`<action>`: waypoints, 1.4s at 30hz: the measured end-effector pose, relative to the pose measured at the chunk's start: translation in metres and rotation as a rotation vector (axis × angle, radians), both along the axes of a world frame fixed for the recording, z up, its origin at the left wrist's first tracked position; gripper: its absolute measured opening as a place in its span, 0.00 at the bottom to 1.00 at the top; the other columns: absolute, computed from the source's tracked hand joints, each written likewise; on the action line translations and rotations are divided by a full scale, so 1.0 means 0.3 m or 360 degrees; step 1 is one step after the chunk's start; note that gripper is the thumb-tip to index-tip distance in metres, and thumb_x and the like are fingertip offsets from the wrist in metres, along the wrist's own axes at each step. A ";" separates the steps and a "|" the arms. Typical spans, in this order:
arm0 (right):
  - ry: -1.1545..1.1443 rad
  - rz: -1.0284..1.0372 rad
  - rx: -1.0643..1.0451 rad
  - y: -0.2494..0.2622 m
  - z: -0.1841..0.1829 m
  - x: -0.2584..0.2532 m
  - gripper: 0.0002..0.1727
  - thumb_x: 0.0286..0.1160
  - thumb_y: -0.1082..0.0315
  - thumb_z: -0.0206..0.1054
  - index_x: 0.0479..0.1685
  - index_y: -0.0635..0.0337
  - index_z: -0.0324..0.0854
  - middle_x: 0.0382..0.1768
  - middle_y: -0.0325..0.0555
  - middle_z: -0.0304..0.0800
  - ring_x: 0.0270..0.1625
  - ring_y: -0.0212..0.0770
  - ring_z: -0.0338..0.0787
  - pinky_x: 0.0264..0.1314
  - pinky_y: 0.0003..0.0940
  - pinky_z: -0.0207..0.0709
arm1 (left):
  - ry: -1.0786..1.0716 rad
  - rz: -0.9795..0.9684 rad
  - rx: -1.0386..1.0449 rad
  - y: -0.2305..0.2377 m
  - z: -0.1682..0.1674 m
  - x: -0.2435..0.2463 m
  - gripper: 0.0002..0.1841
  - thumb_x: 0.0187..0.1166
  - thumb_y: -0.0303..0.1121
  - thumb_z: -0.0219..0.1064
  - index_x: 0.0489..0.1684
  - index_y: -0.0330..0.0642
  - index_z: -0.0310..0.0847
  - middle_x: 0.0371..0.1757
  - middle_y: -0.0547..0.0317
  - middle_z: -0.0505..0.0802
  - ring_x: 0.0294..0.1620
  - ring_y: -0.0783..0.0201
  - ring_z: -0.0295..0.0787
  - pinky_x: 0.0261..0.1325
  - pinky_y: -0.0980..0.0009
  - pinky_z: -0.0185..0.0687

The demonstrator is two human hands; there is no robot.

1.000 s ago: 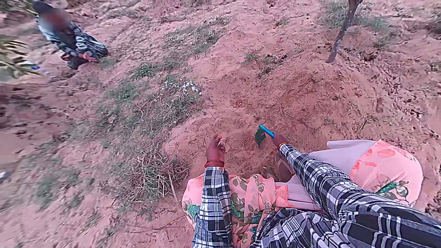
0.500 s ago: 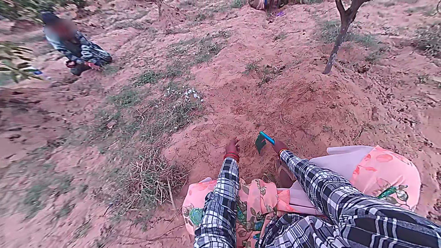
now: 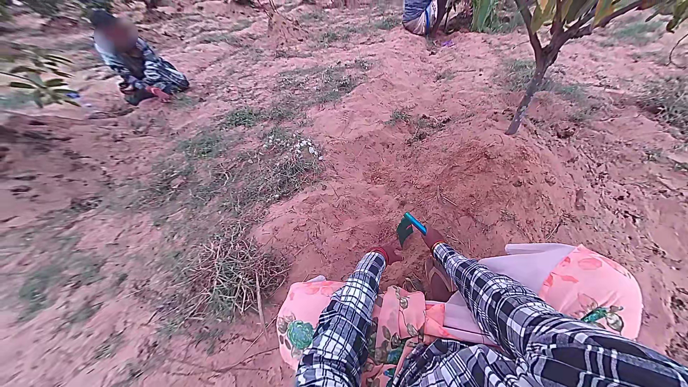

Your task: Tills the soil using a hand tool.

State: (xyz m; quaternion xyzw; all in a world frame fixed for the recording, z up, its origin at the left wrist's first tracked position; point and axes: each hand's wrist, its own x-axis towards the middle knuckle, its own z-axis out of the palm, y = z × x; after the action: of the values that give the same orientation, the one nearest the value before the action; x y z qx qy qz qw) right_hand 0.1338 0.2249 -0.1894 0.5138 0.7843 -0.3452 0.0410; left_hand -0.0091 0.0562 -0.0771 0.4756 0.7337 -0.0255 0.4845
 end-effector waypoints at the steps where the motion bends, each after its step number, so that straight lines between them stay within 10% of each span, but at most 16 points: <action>1: 0.0005 0.0000 -0.0005 0.001 -0.001 0.000 0.27 0.85 0.62 0.61 0.82 0.56 0.68 0.67 0.62 0.88 0.69 0.62 0.89 0.70 0.64 0.79 | -0.0004 0.0022 0.0036 0.003 0.004 -0.005 0.31 0.91 0.43 0.61 0.91 0.43 0.61 0.78 0.34 0.82 0.74 0.38 0.84 0.78 0.42 0.74; 42: 0.0007 -0.0013 0.0015 -0.002 0.000 0.000 0.27 0.85 0.62 0.62 0.82 0.56 0.69 0.67 0.61 0.88 0.69 0.61 0.89 0.69 0.64 0.79 | 0.0039 0.0066 0.0125 0.011 -0.004 -0.032 0.31 0.90 0.42 0.63 0.89 0.40 0.63 0.77 0.31 0.82 0.75 0.38 0.83 0.81 0.41 0.72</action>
State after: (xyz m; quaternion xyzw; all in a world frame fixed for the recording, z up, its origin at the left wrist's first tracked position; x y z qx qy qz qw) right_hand 0.1337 0.2244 -0.1895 0.5164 0.7840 -0.3426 0.0355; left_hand -0.0186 0.0594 -0.0783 0.4787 0.7497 0.0075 0.4570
